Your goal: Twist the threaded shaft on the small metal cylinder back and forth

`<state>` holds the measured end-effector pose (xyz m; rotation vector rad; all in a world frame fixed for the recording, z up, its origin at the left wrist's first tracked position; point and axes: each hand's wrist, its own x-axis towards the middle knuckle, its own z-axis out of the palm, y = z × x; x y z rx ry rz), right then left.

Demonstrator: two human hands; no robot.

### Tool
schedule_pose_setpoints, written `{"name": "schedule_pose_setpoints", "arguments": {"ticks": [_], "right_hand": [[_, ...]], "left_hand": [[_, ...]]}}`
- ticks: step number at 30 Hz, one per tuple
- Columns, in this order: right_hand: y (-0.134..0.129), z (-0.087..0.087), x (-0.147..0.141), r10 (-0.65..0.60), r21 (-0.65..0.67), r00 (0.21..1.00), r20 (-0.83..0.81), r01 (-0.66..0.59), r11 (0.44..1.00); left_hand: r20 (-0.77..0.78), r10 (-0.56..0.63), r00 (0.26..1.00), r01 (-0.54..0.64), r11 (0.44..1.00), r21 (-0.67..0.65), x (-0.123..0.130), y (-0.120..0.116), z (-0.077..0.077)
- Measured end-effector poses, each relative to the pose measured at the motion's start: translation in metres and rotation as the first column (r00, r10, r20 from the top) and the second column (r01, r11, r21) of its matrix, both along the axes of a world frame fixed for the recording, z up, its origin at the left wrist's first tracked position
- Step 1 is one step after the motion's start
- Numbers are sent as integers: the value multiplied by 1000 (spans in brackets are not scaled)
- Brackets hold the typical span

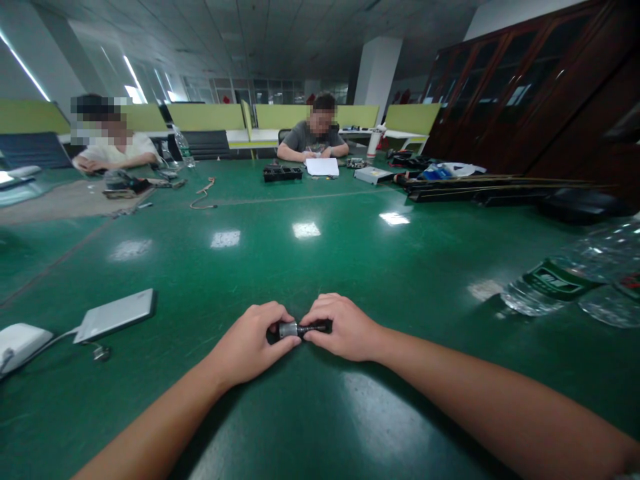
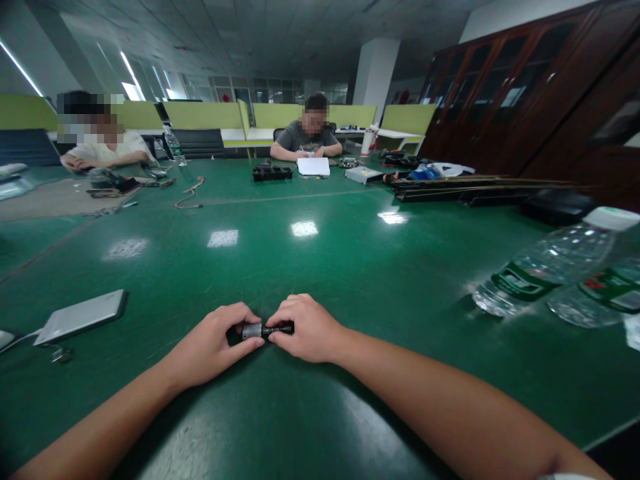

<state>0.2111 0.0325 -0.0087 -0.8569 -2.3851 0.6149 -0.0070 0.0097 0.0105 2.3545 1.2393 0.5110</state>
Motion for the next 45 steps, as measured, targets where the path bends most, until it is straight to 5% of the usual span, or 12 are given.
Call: {"name": "schedule_pose_setpoints", "arguments": {"ticks": [45], "right_hand": [[1,-1,3,-119,-2,992,33,120,993]], "left_hand": [[11,-20,1000,20,1000,5,-5,3,-1]]}}
